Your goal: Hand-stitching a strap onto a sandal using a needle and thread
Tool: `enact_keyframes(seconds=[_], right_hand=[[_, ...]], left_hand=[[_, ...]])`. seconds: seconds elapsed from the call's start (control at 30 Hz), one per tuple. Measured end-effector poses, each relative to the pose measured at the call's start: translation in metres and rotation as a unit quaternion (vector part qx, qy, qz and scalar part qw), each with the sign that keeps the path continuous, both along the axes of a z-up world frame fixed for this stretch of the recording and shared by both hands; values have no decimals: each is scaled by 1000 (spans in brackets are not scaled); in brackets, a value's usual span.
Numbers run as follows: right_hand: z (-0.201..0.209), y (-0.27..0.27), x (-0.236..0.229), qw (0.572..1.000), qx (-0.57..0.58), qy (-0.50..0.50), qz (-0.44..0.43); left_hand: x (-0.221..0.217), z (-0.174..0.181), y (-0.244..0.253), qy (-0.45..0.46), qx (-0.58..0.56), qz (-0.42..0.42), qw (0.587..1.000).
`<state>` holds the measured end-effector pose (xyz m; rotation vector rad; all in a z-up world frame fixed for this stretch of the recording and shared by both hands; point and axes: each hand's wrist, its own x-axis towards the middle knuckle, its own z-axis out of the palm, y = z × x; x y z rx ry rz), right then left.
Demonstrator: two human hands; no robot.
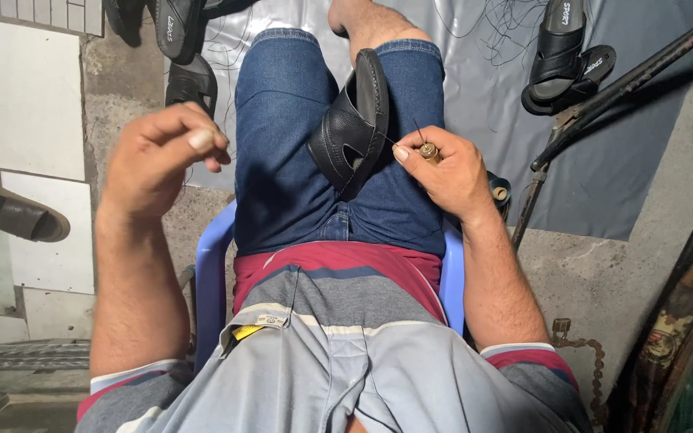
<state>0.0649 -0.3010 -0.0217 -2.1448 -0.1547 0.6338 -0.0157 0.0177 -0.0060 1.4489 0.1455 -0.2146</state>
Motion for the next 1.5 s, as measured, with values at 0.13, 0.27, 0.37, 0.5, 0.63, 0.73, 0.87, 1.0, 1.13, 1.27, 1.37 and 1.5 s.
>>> enact_keyframes(seconds=[0.13,0.27,0.37,0.5,0.63,0.73,0.87,1.0,1.13,1.27,1.37,1.5], right_hand=[[-2,-1,1,1000,1,-5,4],[-9,-3,2,996,69,34,-42],[8,4,1,999,46,20,-4],[41,21,-1,993,105,27,39],[47,15,3,979,183,25,87],[42,-4,10,976,206,-36,53],[26,-26,17,980,63,-156,109],[25,-18,18,940,5,-244,239],[30,-6,22,924,-24,-272,267],[33,0,24,902,-76,-323,276],[28,-2,26,909,-85,-311,264],[28,-2,29,913,-107,-286,271]], left_hand=[[5,11,-6,159,363,-93,913],[8,4,-20,63,526,-122,840],[19,-5,-42,-93,513,-92,848],[31,-16,-95,-265,453,-114,844],[44,0,-106,-210,297,-137,921],[53,12,-65,13,96,37,995],[44,-33,8,112,-133,515,839],[27,-65,-30,-116,265,451,844],[44,-17,-79,-278,439,56,853],[47,-32,-103,-212,390,-78,893],[44,-32,-114,-174,383,-48,906],[38,-31,-125,-158,373,1,914]])
